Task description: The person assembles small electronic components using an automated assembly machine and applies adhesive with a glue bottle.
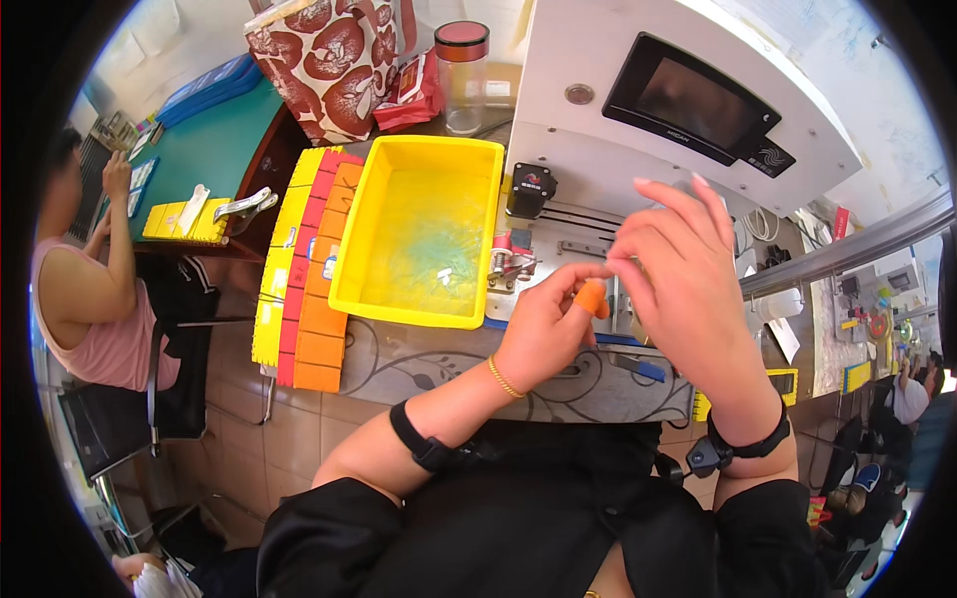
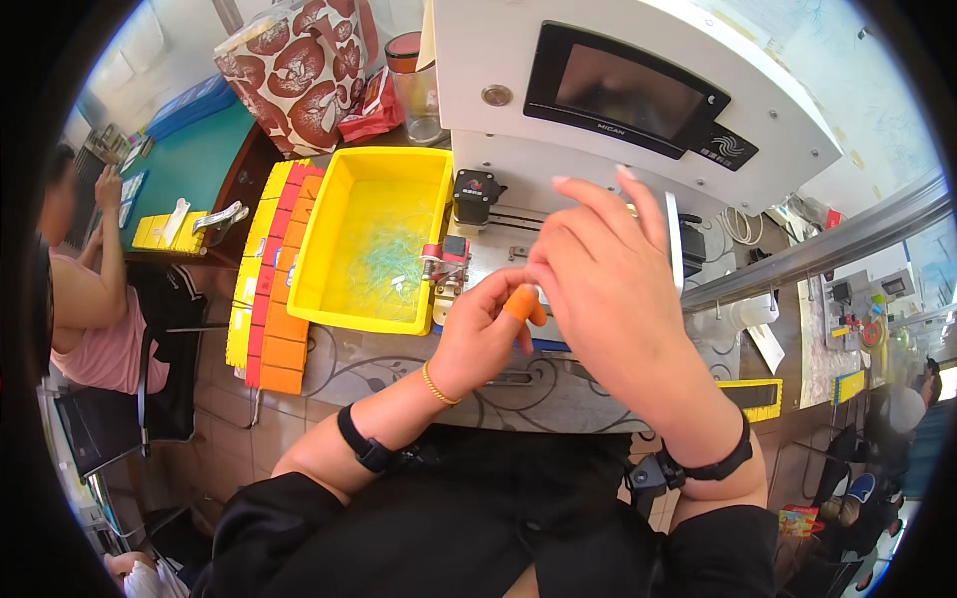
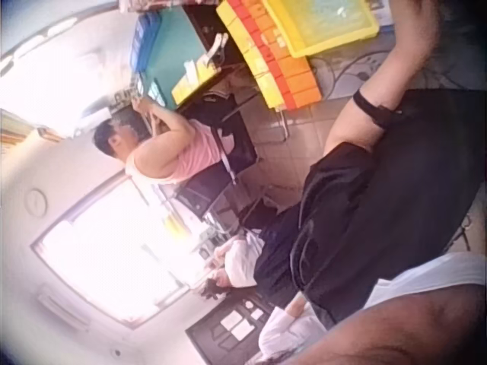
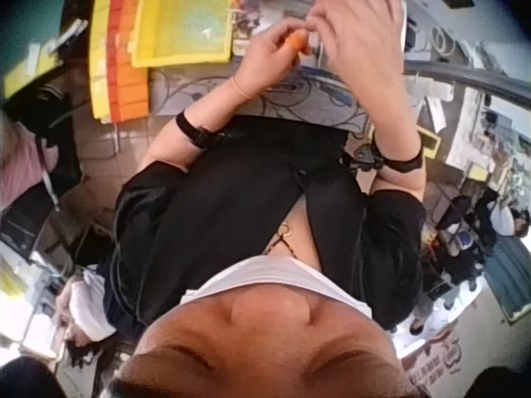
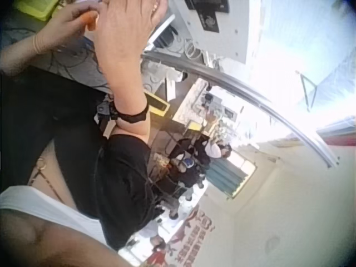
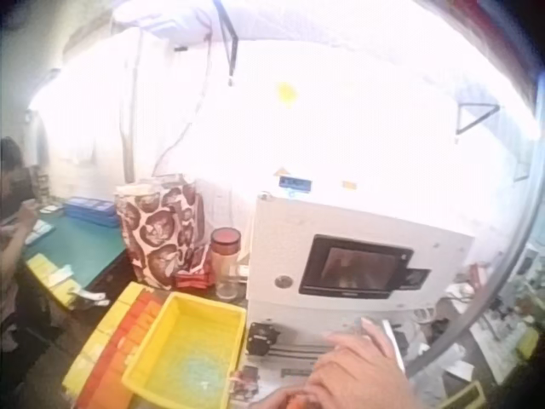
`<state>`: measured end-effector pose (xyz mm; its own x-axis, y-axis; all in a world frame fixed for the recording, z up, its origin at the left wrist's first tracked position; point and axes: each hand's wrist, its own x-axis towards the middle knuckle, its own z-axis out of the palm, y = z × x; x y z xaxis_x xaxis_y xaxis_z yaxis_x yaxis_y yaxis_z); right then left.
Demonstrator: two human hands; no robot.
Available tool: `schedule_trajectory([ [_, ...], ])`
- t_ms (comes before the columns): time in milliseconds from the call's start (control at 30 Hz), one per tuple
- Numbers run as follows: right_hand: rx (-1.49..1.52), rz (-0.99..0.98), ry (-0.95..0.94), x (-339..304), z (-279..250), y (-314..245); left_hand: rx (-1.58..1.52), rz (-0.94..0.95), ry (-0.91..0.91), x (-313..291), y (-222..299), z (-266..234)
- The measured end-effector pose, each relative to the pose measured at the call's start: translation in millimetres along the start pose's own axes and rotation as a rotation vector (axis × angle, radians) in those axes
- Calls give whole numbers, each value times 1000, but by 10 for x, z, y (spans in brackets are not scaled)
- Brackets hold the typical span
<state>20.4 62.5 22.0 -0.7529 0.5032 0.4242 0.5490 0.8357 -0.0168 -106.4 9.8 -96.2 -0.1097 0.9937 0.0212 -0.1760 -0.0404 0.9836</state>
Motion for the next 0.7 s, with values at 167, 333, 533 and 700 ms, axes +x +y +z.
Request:
schedule_trajectory([
  [167, -37, 63, 89, -294, -32, -58, -626, -377, -341, -23, 72, -68],
  [333, -29, 50, 99, -379, 75, -81, -793, -420, -300, -3, 7, -94],
  [533, -39, 161, 58, -240, 9, -126, -621, -281, -43, -43, -92, -81],
  [700, -35, 95, 70, -153, 90, -156, -796, -236, 90, 24, -24, 123],
])
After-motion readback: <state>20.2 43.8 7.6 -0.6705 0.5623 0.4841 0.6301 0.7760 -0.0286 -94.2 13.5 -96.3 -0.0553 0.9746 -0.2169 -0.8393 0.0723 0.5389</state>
